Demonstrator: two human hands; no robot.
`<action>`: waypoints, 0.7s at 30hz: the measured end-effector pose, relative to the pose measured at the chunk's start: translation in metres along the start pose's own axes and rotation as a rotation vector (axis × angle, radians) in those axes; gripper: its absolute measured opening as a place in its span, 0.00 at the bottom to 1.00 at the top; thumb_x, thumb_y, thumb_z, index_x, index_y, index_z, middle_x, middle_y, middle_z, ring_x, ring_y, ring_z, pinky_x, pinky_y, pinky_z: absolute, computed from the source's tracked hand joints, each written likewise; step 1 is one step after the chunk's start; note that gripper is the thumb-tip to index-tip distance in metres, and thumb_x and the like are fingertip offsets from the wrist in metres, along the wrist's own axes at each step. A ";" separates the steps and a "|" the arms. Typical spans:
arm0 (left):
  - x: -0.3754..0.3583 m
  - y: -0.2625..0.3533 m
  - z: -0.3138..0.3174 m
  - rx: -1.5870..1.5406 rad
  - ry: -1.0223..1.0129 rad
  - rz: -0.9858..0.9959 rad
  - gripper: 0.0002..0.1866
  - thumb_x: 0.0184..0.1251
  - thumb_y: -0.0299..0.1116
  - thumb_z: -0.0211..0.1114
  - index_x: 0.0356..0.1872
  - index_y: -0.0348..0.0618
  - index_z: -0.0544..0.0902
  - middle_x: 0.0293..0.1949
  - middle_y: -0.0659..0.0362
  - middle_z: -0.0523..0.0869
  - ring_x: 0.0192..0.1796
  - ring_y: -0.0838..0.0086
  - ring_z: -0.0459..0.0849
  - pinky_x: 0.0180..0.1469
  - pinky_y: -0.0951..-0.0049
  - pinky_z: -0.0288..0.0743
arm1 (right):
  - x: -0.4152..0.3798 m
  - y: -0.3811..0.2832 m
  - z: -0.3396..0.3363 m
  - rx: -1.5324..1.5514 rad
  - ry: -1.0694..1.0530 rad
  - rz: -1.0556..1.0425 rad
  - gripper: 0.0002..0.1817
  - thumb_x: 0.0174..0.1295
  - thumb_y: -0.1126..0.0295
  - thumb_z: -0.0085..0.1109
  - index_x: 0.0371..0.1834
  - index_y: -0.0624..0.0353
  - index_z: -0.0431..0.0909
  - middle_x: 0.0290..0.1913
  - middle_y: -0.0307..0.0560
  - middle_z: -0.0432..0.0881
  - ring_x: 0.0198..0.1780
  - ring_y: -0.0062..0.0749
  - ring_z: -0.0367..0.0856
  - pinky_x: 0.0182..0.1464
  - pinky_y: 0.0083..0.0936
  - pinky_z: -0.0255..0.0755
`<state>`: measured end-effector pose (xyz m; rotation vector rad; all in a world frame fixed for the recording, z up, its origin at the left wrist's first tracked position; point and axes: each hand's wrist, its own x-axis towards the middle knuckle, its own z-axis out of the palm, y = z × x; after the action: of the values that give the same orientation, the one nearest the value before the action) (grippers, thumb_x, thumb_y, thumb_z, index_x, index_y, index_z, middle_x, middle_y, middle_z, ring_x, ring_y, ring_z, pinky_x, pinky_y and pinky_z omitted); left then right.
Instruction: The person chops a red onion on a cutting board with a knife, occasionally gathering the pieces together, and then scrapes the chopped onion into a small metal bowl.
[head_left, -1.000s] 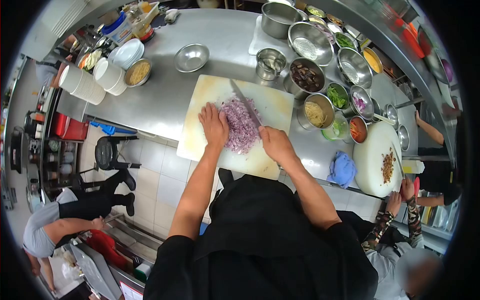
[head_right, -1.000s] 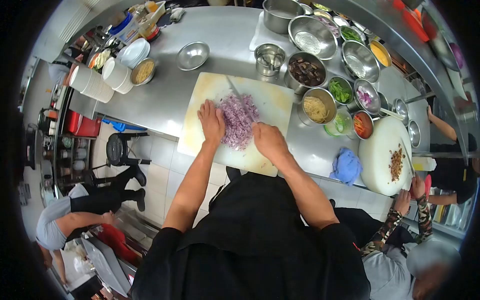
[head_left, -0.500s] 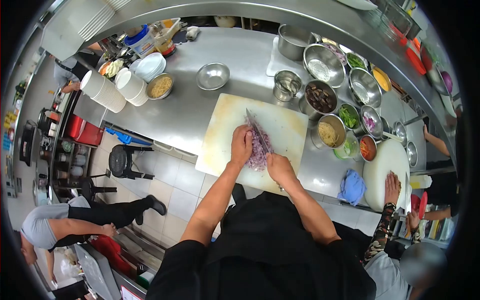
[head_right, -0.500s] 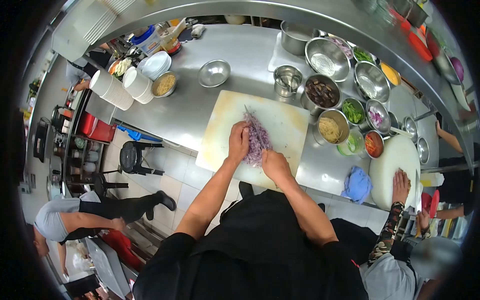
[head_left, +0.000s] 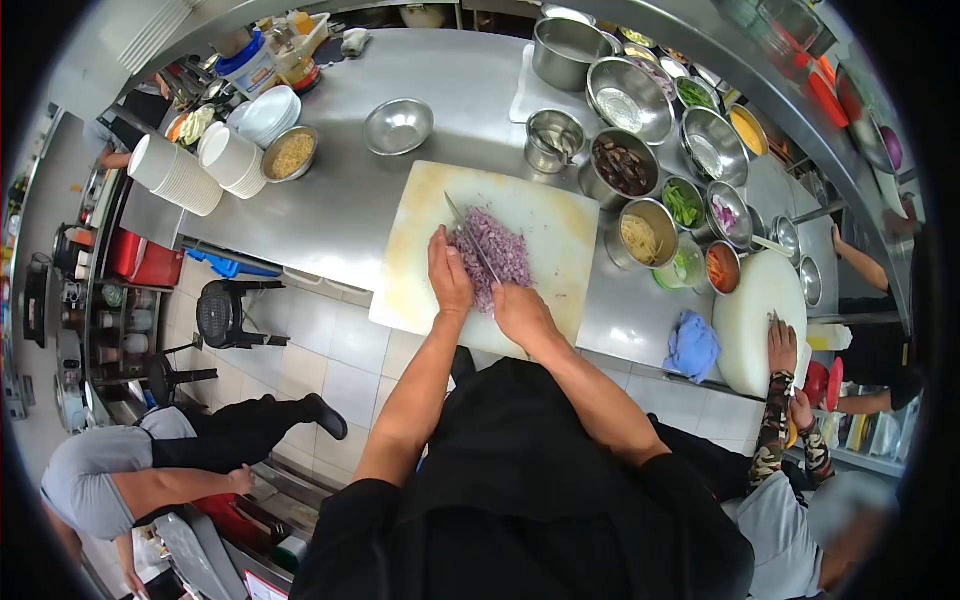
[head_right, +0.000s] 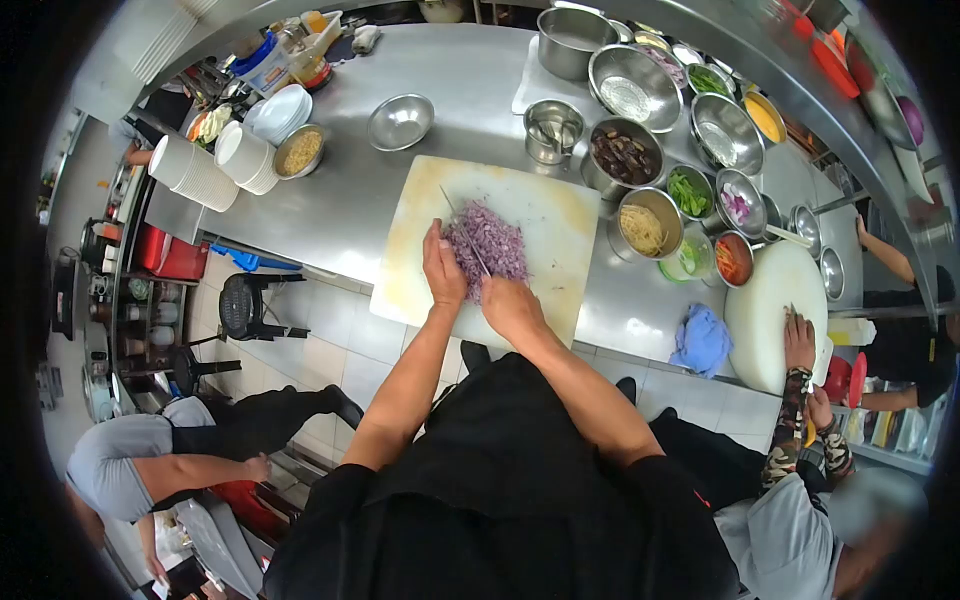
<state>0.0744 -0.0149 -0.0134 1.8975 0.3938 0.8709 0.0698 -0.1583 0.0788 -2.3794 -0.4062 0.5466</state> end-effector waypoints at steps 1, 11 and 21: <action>0.001 -0.001 0.000 0.002 -0.008 -0.003 0.24 0.77 0.34 0.44 0.64 0.26 0.72 0.63 0.38 0.75 0.65 0.46 0.73 0.69 0.60 0.65 | 0.001 0.000 -0.002 0.004 -0.002 0.008 0.23 0.75 0.57 0.42 0.36 0.65 0.81 0.34 0.70 0.83 0.41 0.69 0.81 0.46 0.58 0.73; -0.004 -0.006 -0.005 0.015 -0.026 -0.014 0.24 0.78 0.35 0.44 0.66 0.27 0.71 0.64 0.39 0.75 0.66 0.49 0.74 0.69 0.60 0.64 | -0.009 0.002 -0.008 0.077 0.043 -0.070 0.23 0.75 0.58 0.42 0.34 0.66 0.80 0.31 0.69 0.82 0.38 0.68 0.81 0.45 0.56 0.72; 0.036 -0.012 0.008 0.393 -0.317 0.281 0.22 0.77 0.34 0.45 0.61 0.26 0.74 0.60 0.37 0.76 0.65 0.44 0.70 0.68 0.55 0.64 | -0.011 0.017 -0.046 0.248 0.071 0.058 0.26 0.75 0.55 0.42 0.32 0.68 0.80 0.31 0.69 0.82 0.36 0.67 0.80 0.44 0.55 0.75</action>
<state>0.1063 0.0070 -0.0117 2.4545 0.1078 0.6863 0.0847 -0.2002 0.1024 -2.1699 -0.2242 0.5066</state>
